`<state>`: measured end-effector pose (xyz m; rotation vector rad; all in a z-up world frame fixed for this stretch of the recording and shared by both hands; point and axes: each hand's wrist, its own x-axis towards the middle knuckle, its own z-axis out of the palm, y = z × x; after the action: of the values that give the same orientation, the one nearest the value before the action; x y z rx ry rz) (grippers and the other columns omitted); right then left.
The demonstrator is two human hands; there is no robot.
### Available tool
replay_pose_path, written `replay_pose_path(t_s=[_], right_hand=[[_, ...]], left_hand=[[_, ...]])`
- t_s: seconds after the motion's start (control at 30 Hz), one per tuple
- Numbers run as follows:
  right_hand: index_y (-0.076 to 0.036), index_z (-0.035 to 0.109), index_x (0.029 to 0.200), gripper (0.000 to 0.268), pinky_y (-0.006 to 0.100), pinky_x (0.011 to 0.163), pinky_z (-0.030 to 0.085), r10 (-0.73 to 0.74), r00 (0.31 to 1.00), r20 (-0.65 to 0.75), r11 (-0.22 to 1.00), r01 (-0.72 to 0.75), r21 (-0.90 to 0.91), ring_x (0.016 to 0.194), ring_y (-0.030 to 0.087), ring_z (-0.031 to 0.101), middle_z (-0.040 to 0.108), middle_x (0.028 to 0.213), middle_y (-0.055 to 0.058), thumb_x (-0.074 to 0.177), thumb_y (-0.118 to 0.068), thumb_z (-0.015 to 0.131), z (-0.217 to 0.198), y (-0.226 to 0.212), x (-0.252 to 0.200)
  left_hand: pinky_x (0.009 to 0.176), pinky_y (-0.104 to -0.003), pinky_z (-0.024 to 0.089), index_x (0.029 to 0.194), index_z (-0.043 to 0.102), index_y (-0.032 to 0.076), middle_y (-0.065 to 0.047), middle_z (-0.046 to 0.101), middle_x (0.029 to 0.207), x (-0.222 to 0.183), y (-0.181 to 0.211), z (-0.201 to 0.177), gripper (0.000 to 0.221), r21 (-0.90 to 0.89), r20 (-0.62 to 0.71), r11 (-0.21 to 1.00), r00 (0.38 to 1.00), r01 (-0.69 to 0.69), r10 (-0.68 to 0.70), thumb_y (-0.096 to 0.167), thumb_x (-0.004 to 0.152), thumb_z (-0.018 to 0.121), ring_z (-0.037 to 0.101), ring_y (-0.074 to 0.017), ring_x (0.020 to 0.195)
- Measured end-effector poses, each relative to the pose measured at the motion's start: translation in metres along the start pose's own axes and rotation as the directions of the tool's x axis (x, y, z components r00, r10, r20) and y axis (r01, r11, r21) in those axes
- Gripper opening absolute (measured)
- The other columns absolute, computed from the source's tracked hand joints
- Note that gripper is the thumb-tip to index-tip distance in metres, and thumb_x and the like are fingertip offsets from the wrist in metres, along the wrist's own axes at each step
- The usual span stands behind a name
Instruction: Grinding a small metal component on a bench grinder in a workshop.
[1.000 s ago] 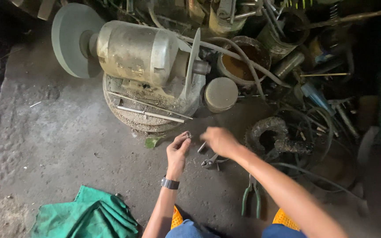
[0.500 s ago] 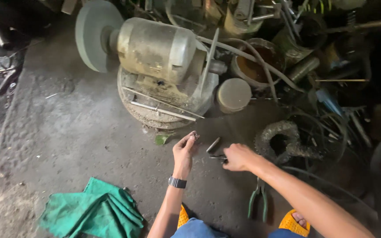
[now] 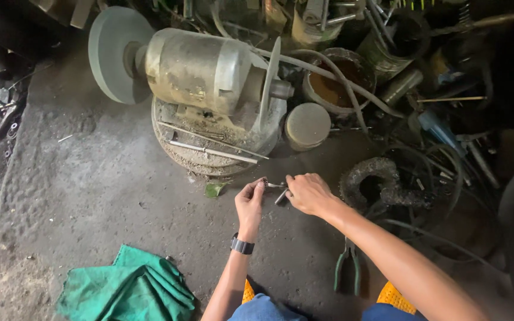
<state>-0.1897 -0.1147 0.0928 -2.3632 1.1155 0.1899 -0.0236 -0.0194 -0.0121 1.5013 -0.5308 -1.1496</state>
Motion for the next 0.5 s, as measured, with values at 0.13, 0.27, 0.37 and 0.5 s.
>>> replay_pose_path(t_s=[0.13,0.27,0.37,0.5], right_hand=[[0.004,0.068,0.102,0.030,0.053,0.078,0.055,-0.013,0.999,-0.042,1.000,0.014,0.017,0.083,0.043,0.071,0.071,0.082,0.024,0.090,-0.023,0.066,0.000,0.001,0.000],[0.001,0.070,0.091,0.028,0.053,0.078,0.055,0.013,1.000,-0.014,0.999,-0.013,0.035,0.084,0.044,0.070,0.071,0.083,0.025,0.089,-0.027,0.068,-0.002,0.001,0.000],[0.000,0.071,0.086,0.028,0.052,0.074,0.057,0.084,0.995,0.056,0.995,-0.087,0.056,0.079,0.042,0.071,0.071,0.081,0.025,0.090,-0.028,0.067,-0.004,0.002,0.001],[0.001,0.071,0.083,0.029,0.049,0.063,0.058,0.122,0.986,0.111,0.987,-0.132,0.088,0.066,0.038,0.071,0.069,0.072,0.022,0.094,-0.025,0.064,-0.001,0.005,0.003]], left_hand=[[0.064,-0.019,0.045,0.116,0.075,-0.002,0.002,0.072,0.090,-0.001,0.005,0.005,0.026,-0.005,0.014,1.000,1.000,-0.020,0.020,0.016,0.100,0.067,0.057,-0.0022,0.075],[0.073,-0.022,0.054,0.116,0.073,-0.003,-0.002,0.075,0.092,-0.004,0.014,0.011,0.025,-0.009,0.017,0.999,0.999,-0.047,0.047,0.014,0.099,0.066,0.068,-0.0075,0.081],[0.076,-0.023,0.055,0.116,0.073,-0.004,-0.003,0.076,0.097,-0.006,0.010,0.009,0.024,-0.028,0.042,0.998,0.998,-0.056,0.057,0.012,0.099,0.066,0.069,-0.0087,0.084],[0.078,-0.025,0.056,0.118,0.072,-0.003,-0.004,0.077,0.102,-0.008,0.013,0.007,0.025,-0.005,0.068,0.996,0.993,-0.094,0.095,0.008,0.096,0.068,0.069,-0.0086,0.087]])
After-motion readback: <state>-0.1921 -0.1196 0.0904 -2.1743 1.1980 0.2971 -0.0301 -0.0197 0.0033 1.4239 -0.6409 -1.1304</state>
